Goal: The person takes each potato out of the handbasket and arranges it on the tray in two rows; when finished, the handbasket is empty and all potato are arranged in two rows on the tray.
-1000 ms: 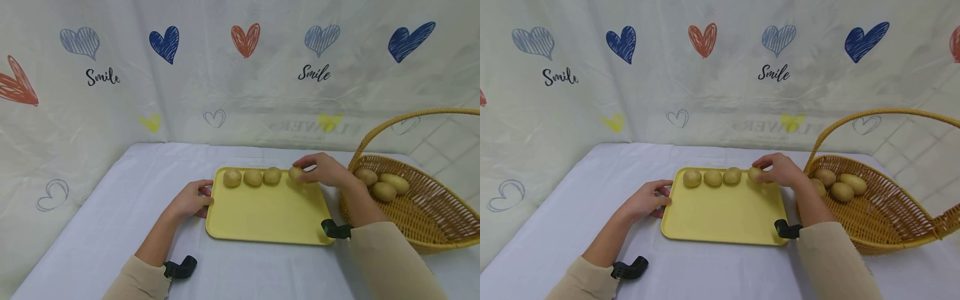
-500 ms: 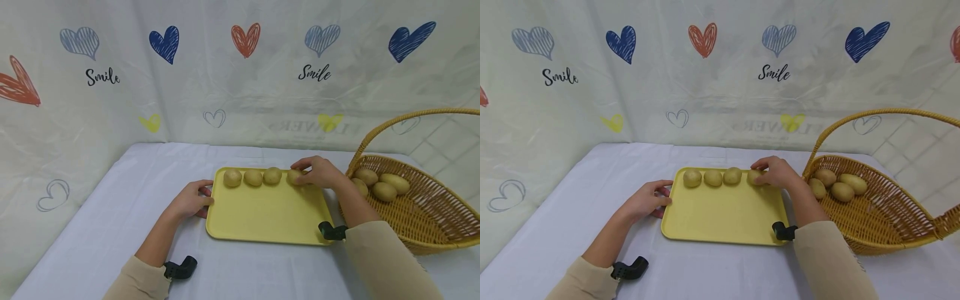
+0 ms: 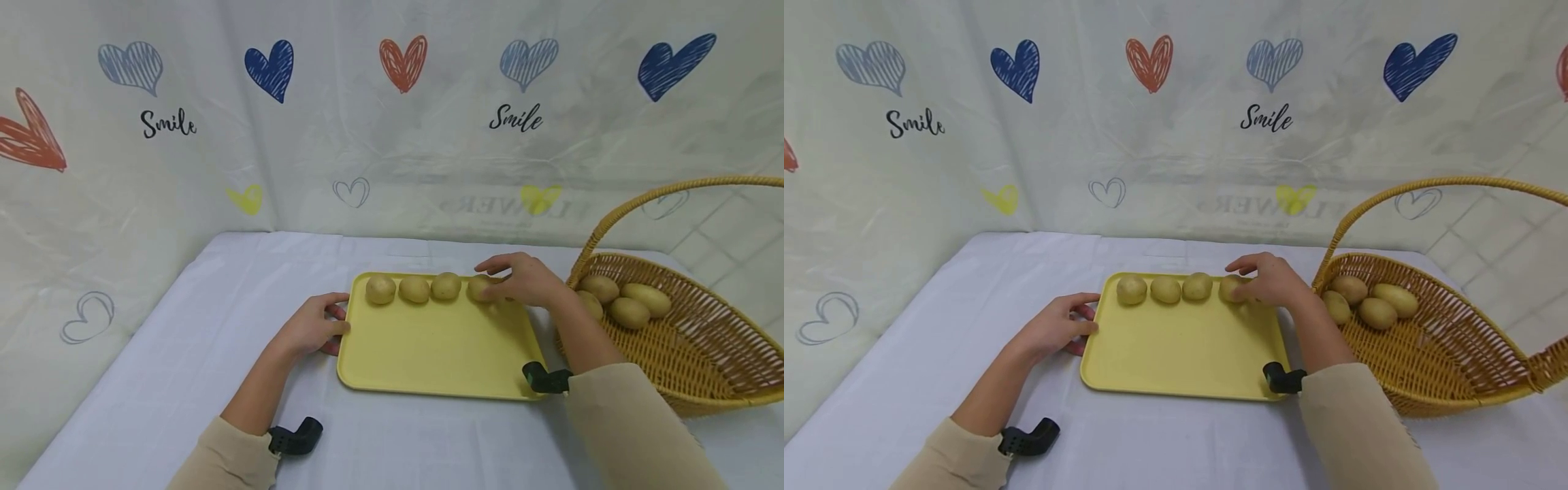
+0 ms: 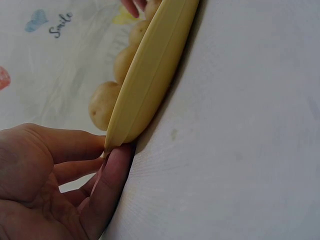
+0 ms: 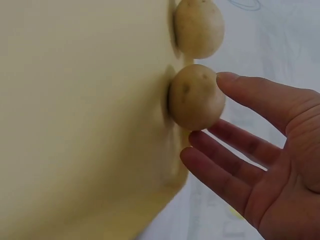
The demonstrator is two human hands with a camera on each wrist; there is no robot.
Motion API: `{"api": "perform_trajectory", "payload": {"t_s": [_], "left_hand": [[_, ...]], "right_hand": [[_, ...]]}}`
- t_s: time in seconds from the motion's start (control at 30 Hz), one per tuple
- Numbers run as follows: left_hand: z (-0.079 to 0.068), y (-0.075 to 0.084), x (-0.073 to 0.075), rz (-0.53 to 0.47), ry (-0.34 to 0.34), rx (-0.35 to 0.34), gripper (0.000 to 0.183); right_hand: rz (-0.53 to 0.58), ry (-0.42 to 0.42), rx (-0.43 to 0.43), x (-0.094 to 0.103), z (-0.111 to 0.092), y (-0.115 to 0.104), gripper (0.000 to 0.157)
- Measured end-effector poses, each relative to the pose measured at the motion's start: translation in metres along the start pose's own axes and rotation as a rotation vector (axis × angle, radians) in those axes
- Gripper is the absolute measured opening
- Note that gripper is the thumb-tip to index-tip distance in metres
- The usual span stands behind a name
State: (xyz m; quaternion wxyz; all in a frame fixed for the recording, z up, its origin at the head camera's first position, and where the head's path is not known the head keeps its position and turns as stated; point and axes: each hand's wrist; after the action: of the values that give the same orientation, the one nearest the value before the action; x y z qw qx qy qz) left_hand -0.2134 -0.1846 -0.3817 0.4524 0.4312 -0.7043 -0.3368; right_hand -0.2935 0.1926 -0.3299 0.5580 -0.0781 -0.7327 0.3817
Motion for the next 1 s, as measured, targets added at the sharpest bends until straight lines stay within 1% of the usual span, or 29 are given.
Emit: {"api": "perform_trajectory", "payload": {"t_s": [0.3, 0.43, 0.53, 0.67, 0.87, 1.0], "left_hand": [[0.001, 0.000, 0.000, 0.012, 0.003, 0.004, 0.063], [0.000, 0.000, 0.000, 0.015, 0.003, 0.003, 0.063], [-0.001, 0.000, 0.000, 0.008, 0.006, 0.006, 0.063], [-0.001, -0.001, 0.000, -0.001, 0.004, 0.001, 0.063], [0.000, -0.001, -0.001, -0.003, 0.008, 0.002, 0.063], [0.000, -0.001, -0.001, -0.001, 0.004, -0.003, 0.063]], "right_hand": [[0.088, 0.049, 0.052, 0.014, -0.013, -0.005, 0.051], [0.100, 0.075, 0.072, 0.019, -0.017, -0.009, 0.048], [0.090, 0.086, 0.066, 0.022, -0.019, -0.013, 0.049], [0.107, 0.090, 0.064, 0.025, -0.023, -0.016, 0.052], [0.130, 0.071, 0.054, 0.033, -0.030, -0.022, 0.054], [0.138, 0.075, 0.055, 0.039, -0.034, -0.027, 0.053]]}}
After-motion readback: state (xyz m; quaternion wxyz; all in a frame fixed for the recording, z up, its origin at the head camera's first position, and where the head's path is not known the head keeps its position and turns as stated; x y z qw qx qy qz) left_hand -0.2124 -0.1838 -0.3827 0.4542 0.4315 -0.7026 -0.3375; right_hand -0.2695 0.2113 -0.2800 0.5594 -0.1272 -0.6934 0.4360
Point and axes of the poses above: each hand's wrist, its own z-axis towards the middle knuckle, its own x-axis out of the back of the hand, y = z × x, and after that the axes turned 5 degrees about x, right-handed
